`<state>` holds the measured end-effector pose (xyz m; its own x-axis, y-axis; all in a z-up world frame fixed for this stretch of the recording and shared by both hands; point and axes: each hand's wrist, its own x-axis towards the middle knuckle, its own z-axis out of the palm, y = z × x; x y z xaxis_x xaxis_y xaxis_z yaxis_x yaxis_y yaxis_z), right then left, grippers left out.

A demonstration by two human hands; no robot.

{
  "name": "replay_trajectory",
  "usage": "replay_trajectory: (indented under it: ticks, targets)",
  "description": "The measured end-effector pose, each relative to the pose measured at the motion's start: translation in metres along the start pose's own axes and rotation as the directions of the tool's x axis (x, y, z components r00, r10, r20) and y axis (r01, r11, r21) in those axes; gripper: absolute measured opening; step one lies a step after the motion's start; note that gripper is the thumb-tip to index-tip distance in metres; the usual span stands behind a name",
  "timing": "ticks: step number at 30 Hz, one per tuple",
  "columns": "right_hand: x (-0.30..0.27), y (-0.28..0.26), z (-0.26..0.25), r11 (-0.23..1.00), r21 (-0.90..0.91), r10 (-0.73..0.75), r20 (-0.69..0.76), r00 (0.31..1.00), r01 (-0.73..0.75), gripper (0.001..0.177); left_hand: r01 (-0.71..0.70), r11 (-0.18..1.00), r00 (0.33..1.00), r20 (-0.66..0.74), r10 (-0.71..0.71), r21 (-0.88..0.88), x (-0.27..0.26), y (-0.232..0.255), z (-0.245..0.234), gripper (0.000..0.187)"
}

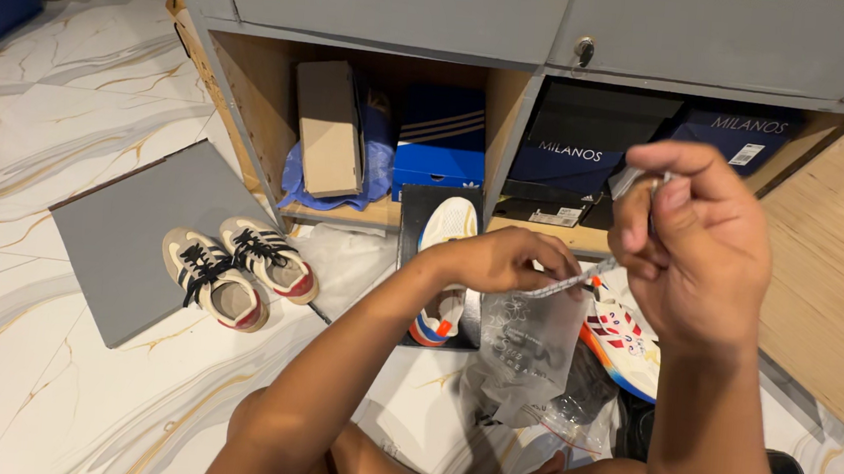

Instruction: The person sits on the floor and laces a white sneaker with red and blue accents. They thread the laces through the eyelets, pull them tight, and tie a knot.

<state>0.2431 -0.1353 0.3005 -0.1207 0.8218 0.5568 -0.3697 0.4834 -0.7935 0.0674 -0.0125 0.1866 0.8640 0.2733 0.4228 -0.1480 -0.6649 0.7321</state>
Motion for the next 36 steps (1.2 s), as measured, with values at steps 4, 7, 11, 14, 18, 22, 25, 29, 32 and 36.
replay_trajectory:
  ticks: [4,7,11,14,18,22,25,29,32,36]
  targets:
    - [0.022,-0.004,0.006,0.978,-0.17,-0.13,-0.035,0.991,0.122,0.024,0.114,0.9,0.993,0.05,-0.103,-0.42,-0.002,-0.004,-0.012,0.021]
    - [0.036,-0.006,0.001,0.945,-0.291,-0.186,-0.095,0.978,0.151,0.024,0.077,0.769,0.984,-0.077,-0.162,-0.635,-0.013,-0.005,-0.026,0.02]
    - [0.041,-0.004,-0.005,0.971,-0.199,-0.164,-0.138,0.977,0.134,0.021,0.059,0.952,0.916,-0.364,-0.171,-0.3,-0.021,0.002,-0.038,0.027]
    - [0.039,0.001,-0.012,0.97,-0.202,-0.163,-0.132,0.978,0.134,0.019,0.073,0.952,0.849,-0.482,-0.216,-0.298,-0.018,0.008,-0.048,0.025]
    - [0.037,0.0,-0.02,0.96,-0.222,-0.196,-0.104,0.975,0.169,0.011,0.088,0.968,0.808,-0.552,-0.208,-0.235,-0.017,0.017,-0.055,0.023]
    - [0.042,-0.007,-0.025,0.955,-0.232,-0.221,-0.14,0.965,0.185,0.011,0.115,0.985,0.801,-0.575,-0.167,-0.126,-0.012,0.021,-0.059,0.024]
    - [0.047,-0.01,-0.023,0.888,-0.405,-0.308,-0.176,0.935,0.217,0.013,0.171,0.942,0.802,-0.515,-0.304,-0.29,-0.007,0.021,-0.065,0.023]
    - [0.048,-0.01,-0.019,0.757,-0.611,-0.416,-0.176,0.892,0.232,0.014,0.068,0.914,0.816,-0.504,-0.282,-0.4,-0.002,0.019,-0.07,0.022]
    - [0.046,-0.007,-0.02,0.657,-0.723,-0.458,-0.156,0.875,0.215,0.014,0.039,0.908,0.776,-0.56,-0.29,-0.416,-0.003,0.017,-0.072,0.024]
    - [0.043,0.002,-0.037,0.65,-0.729,-0.484,-0.181,0.856,0.214,0.015,0.003,0.927,0.754,-0.608,-0.249,-0.375,-0.01,0.013,-0.077,0.027]
